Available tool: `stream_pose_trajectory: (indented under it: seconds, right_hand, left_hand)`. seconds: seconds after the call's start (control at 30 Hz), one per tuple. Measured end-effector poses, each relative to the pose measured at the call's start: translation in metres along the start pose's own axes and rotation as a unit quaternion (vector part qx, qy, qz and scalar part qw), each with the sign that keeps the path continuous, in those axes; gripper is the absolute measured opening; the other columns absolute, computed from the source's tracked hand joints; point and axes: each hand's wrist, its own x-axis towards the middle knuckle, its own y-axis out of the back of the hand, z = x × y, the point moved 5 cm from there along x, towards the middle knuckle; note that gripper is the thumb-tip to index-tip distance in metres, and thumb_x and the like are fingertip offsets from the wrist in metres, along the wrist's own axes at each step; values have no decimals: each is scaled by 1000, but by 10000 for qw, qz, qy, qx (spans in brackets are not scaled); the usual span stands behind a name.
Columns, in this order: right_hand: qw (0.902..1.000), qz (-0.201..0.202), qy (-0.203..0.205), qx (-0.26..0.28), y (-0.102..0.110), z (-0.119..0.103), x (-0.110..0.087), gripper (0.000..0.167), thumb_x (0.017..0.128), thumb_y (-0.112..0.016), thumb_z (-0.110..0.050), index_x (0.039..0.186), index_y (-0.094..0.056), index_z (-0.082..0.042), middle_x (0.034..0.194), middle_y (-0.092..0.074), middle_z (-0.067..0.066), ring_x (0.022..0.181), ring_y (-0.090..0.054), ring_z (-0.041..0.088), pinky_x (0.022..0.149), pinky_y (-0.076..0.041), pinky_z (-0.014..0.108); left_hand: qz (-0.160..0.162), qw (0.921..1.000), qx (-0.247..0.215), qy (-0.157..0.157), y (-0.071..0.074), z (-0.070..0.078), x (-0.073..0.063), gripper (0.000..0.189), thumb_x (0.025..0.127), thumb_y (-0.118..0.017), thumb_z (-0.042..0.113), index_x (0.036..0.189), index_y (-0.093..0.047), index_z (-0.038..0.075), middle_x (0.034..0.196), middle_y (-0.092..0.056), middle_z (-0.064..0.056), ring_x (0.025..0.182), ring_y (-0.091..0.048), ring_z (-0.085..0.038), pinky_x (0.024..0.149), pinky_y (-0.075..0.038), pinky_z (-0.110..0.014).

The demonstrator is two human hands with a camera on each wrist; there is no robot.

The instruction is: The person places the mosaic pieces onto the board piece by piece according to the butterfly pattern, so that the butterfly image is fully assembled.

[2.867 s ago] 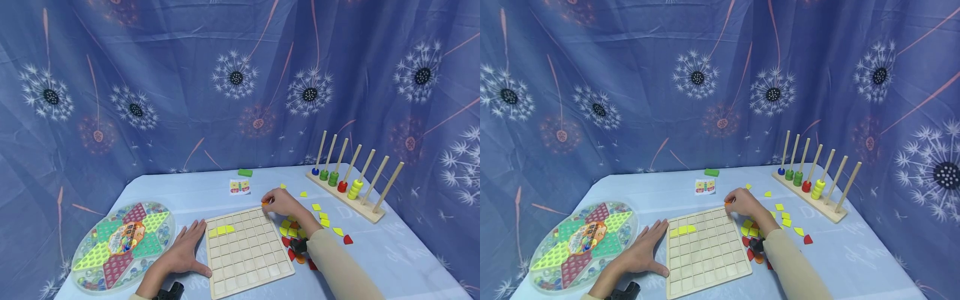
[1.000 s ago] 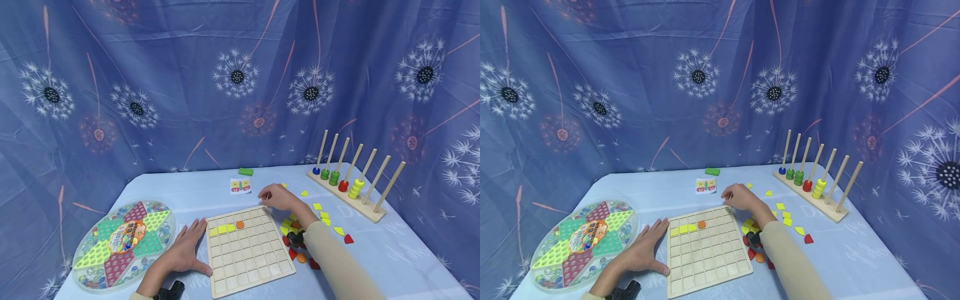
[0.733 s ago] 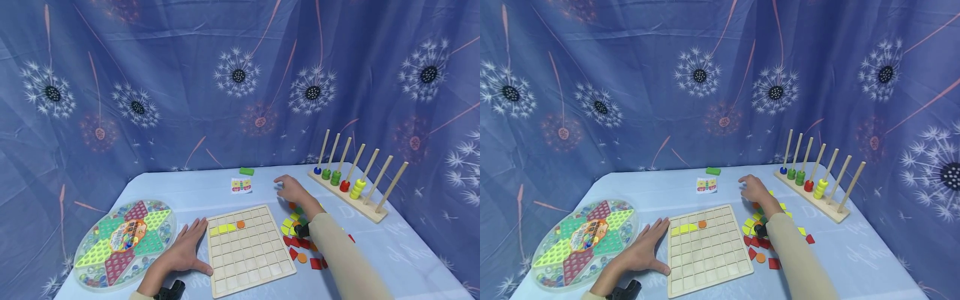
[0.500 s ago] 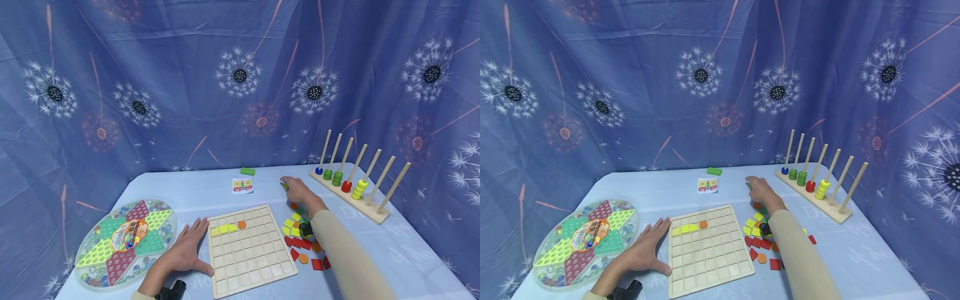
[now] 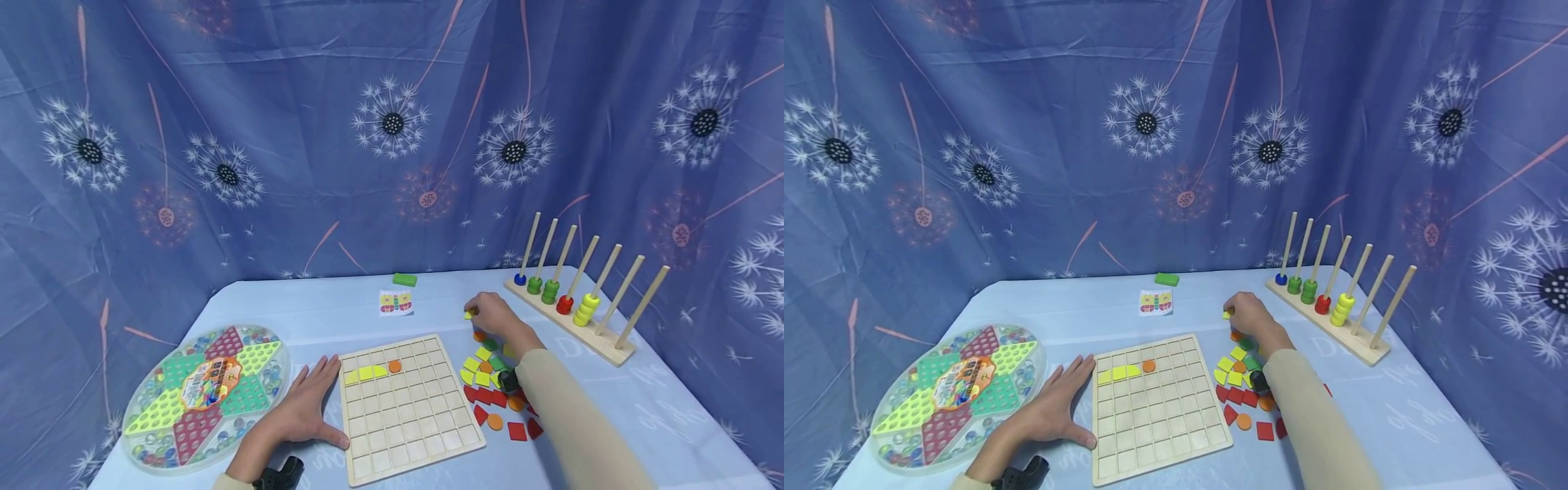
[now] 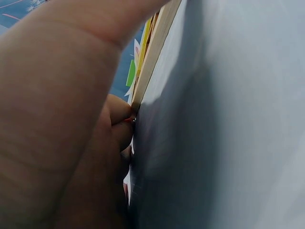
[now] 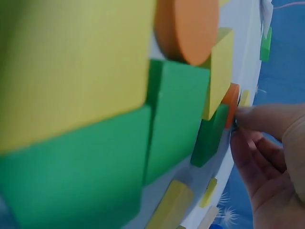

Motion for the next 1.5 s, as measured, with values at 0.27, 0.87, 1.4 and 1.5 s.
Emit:
stream_pose_trajectory:
  seconds: [0.27, 0.87, 1.4, 1.5]
  right_hand:
    - [9955, -222, 922, 40, -8, -38, -11, 25, 87, -69, -6, 112, -73, -7, 101, -65, 2, 86, -58, 15, 79, -52, 35]
    - [9654, -886, 2450, 95, -46, -120, -42, 21, 88, -70, -13, 109, -74, -14, 94, -61, -6, 75, -52, 6, 67, -47, 25]
    - [9616, -1016, 2545, 164, -51, -128, -49, 22, 87, -72, -15, 108, -75, -20, 93, -59, -10, 80, -54, 9, 70, -47, 24]
    - [9652, -945, 2413, 366, -43, -123, -50, 22, 88, -70, -15, 110, -74, -16, 95, -60, -8, 81, -56, 7, 71, -50, 25]
  left_hand:
    - [1, 10000, 19, 29, -1, -3, 0, 147, 39, -72, 84, 154, -19, 8, 159, -17, -6, 145, -5, -27, 115, 0, -51]
    - [-27, 10000, -36, 28, -2, -1, 2, 146, 40, -72, 84, 154, -20, 9, 159, -17, -6, 145, -5, -27, 115, 0, -52]
    - [3, 10000, -66, 12, -2, -1, 1, 146, 40, -73, 83, 154, -20, 8, 158, -18, -7, 145, -6, -27, 115, 0, -52]
    - [1, 10000, -66, 19, -1, 0, 0, 147, 40, -73, 83, 154, -20, 8, 158, -18, -7, 145, -6, -27, 115, -1, -51]
